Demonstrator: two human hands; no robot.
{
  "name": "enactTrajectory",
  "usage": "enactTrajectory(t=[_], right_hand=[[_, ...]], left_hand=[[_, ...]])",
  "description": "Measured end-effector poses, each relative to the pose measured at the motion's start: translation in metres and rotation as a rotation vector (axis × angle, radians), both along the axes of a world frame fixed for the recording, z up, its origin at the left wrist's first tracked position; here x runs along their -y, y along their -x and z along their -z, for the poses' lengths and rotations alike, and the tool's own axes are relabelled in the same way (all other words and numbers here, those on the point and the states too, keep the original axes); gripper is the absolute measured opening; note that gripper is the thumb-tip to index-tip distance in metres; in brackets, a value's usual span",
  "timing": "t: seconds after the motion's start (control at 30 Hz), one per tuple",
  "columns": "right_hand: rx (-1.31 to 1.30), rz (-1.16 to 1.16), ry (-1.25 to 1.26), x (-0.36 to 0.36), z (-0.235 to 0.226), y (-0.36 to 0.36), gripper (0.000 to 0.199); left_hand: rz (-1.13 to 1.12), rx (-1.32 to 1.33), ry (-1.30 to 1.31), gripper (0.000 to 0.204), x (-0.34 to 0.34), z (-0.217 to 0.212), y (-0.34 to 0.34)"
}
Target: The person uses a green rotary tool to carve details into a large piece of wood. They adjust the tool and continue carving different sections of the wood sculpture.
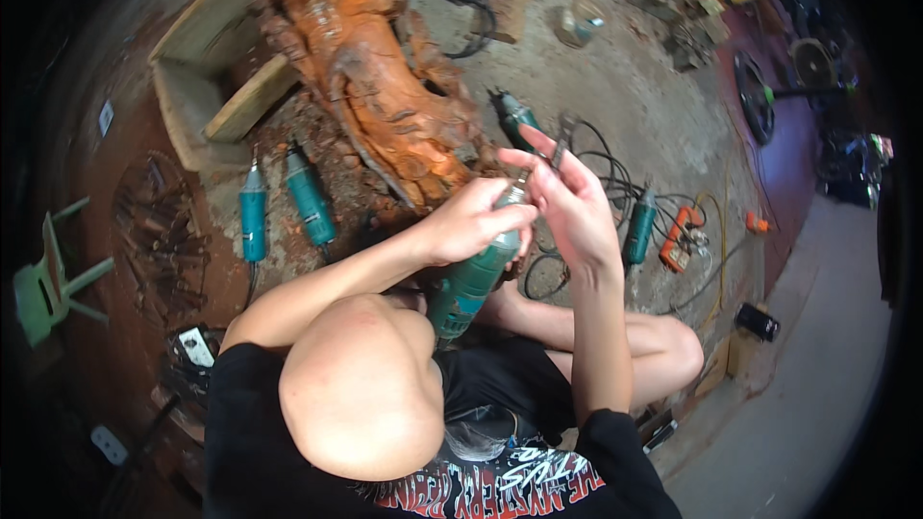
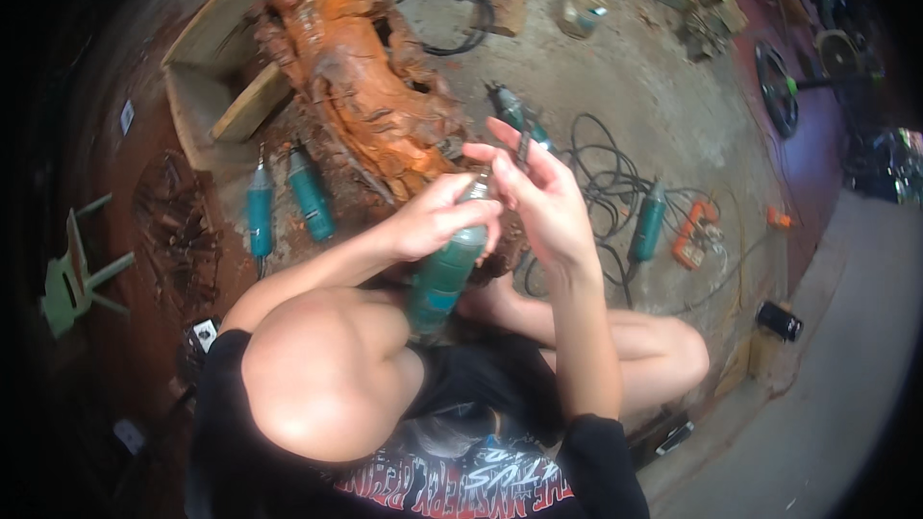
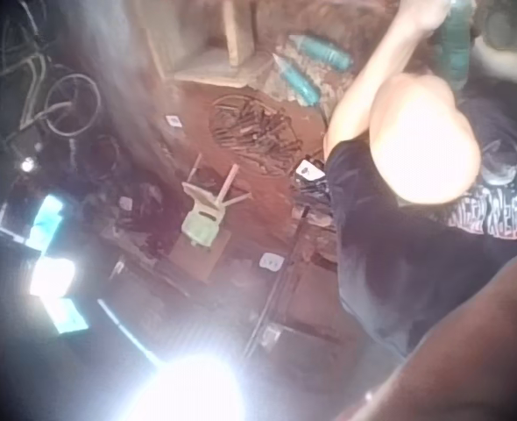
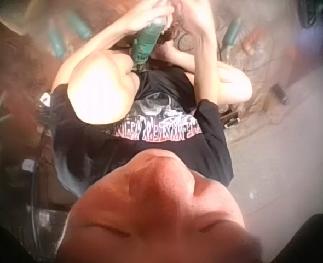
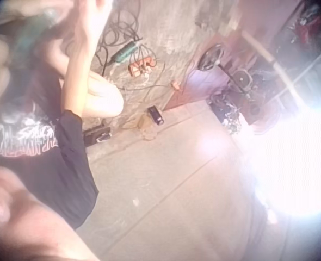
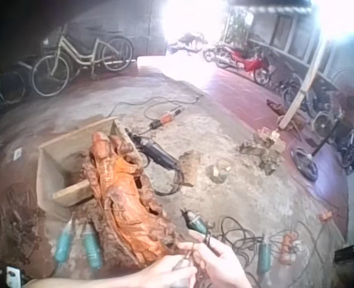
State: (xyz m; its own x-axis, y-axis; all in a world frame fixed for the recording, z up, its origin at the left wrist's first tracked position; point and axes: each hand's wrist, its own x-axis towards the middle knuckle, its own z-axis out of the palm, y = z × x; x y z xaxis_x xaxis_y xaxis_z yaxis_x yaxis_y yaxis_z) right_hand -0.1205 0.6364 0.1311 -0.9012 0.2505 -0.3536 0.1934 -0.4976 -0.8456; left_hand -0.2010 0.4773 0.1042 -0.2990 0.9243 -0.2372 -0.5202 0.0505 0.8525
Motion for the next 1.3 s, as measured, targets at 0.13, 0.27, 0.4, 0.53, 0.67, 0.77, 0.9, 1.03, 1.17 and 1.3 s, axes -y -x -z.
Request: enactTrajectory(t=[0.13,0.27,0.4,0.53,0.67,0.77,0.9,1.03,1.17,1.3], right_hand=[[-0.02,-0.005,-0.039,-0.003,0.018,-0.008,0.053],[0.002,0.044,0.056,-0.006,0.022,-0.007,0.051],[-0.029,-0.004,0.041,-0.003,0.011,-0.006,0.049],[-0.05,-0.047,-0.039,-0.018,0.028,-0.013,0.045],[0.005,-0.049,-0.017,0.0,0.019,-0.007,0.033],[-0.006,-0.058,-0.098,0.001,0.021,-0.008,0.023],[0.165,0.078,-0.338,0.013,0.018,-0.002,0.02],[-0.028,0.053,-0.634,0.011,0.01,-0.001,0.024],[-0.054,-0.18,-1.238,-0.008,-0.036,-0.014,0.032],[-0.12,-0.249,-1.418,-0.018,-0.044,-0.017,0.025]], left_hand=[[0.045,0.007,0.019,0.019,-0.002,0.004,-0.004],[0.038,0.034,0.02,0.019,0.0,0.0,-0.004],[0.048,0.015,0.009,0.025,0.003,0.004,-0.003],[0.03,-0.136,0.026,0.029,0.001,0.0,-0.004],[0.016,-0.093,0.017,0.027,0.003,0.002,-0.003],[0.011,-0.13,0.026,0.025,0.004,0.006,-0.004],[-0.094,-0.298,0.152,0.021,0.0,0.004,-0.003],[-0.17,-0.082,0.077,0.02,-0.002,0.001,-0.001],[-0.14,0.31,-0.162,0.016,0.011,0.011,0.007],[-0.135,0.561,-0.296,0.016,0.006,0.006,0.0]])
